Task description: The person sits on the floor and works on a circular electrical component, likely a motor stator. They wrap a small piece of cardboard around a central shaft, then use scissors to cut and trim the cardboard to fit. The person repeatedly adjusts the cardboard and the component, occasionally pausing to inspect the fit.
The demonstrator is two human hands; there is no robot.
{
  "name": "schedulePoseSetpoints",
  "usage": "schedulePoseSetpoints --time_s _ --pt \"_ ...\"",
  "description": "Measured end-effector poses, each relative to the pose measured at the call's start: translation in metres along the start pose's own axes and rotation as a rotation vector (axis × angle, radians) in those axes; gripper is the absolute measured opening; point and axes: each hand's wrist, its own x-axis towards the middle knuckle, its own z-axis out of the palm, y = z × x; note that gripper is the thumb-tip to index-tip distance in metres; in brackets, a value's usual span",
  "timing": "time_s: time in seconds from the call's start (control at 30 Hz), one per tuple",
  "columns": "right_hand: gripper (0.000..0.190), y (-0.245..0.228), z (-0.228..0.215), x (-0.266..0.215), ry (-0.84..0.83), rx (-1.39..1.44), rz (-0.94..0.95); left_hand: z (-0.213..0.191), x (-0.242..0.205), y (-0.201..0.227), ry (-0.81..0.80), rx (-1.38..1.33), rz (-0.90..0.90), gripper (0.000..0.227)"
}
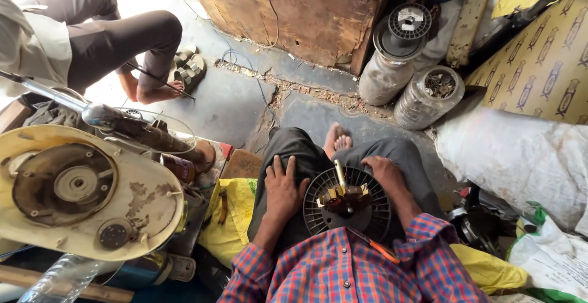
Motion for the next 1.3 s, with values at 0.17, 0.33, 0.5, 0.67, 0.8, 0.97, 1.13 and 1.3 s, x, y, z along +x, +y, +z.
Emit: schedulePoseSetpoints --time_s 0.17,0.33,0.5,0.67,0.8,0.97,1.13,1.3 --pt "0.034 -0.022 -0.036 -0.008 0.09 0.52 0.208 0.022 0.008 -0.022 0.009 0.015 -0.025 0.074" --pt "0.066 -0.097 -0.124 -0.042 -0.041 1.287 -0.169 0.036 0.002 -0.041 0.371 -0.314 0.161 0.06" --pt "0.056 -0.125 -0.14 -0.054 -0.085 0.931 -0.292 0.013 -0.011 -0.019 0.327 -0.559 0.155 0.041" --pt "0.036 -0.136 -0.134 -0.052 -0.116 0.842 -0.25 -0.044 -0.018 0.047 0.114 -0.93 0.342 0.038" --pt "0.035 -0.137 -0.132 -0.053 -0.131 0.933 -0.221 -0.078 -0.018 0.083 0.026 -0.827 0.521 0.053" --pt "0.049 -0.137 -0.15 -0.061 -0.13 0.975 -0.212 -0.069 -0.015 0.079 -0.151 -0.764 0.368 0.041" --pt "0.029 -0.059 -0.145 -0.1 0.242 1.257 0.054 -0.073 -0.008 0.085 0.002 -0.721 0.537 0.039" --pt "0.015 0.09 -0.125 -0.144 0.613 1.094 0.51 -0.083 -0.006 0.091 -0.163 -0.685 0.487 0.037"
